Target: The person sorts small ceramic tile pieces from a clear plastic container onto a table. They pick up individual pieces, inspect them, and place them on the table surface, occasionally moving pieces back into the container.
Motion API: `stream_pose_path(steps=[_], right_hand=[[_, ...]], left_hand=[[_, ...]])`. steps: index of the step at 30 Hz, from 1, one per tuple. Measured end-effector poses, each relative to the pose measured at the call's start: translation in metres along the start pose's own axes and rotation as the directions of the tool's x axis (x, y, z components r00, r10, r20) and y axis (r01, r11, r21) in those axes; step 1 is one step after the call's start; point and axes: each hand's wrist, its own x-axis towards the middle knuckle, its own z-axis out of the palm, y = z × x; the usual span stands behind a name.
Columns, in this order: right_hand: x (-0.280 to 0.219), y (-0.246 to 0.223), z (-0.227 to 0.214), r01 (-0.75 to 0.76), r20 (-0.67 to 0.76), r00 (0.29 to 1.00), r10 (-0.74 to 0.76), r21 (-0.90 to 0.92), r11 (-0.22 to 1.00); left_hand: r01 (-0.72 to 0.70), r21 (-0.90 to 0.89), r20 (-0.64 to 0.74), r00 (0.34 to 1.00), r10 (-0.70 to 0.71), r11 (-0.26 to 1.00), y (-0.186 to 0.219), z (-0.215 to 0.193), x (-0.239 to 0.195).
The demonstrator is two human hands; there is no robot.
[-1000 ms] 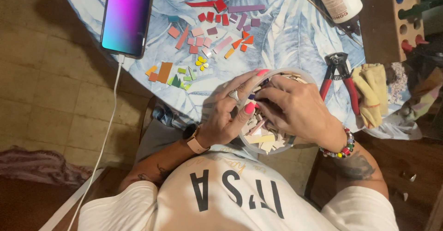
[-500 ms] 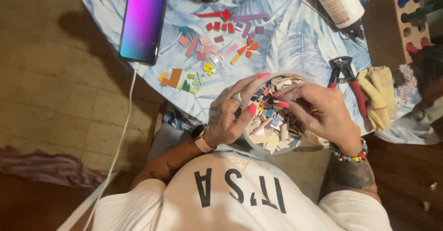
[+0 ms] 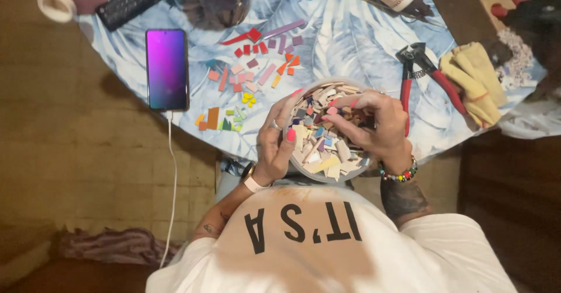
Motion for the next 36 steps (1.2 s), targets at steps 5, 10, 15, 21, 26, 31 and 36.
stream_pose_path(steps=[5,10,15,21,26,31,36], right_hand=[[0.004,0.001,-0.001,0.048,-0.051,0.998,-0.047,0.033,0.998],[0.005,0.004,-0.002,0.076,-0.073,0.995,-0.070,0.078,0.994],[0.008,0.005,-0.002,0.102,-0.072,0.992,-0.100,0.016,0.995],[0.021,0.044,-0.013,0.077,0.324,0.944,-0.062,-0.032,0.997],[0.096,0.052,0.035,0.236,0.646,0.728,-0.228,0.076,0.969],[0.125,0.068,0.100,0.219,0.795,0.543,-0.268,0.174,0.960],[0.127,0.073,0.150,0.182,0.828,0.556,-0.078,-0.030,0.983]], left_hand=[[0.013,-0.086,-0.020,1.000,-0.015,0.996,-0.004,0.006,-0.002],[0.017,-0.089,-0.028,0.999,-0.019,0.996,-0.005,0.010,-0.001],[0.035,-0.063,-0.049,0.998,-0.038,0.997,-0.007,0.008,-0.002],[0.007,-0.018,-0.052,0.999,-0.008,1.000,0.000,0.002,0.000],[0.021,0.108,-0.047,0.999,-0.016,0.994,0.007,-0.005,-0.004],[0.040,0.144,-0.027,0.999,-0.037,0.989,0.020,-0.005,-0.002],[-0.001,0.106,-0.015,1.000,0.003,0.994,0.019,-0.006,-0.005]])
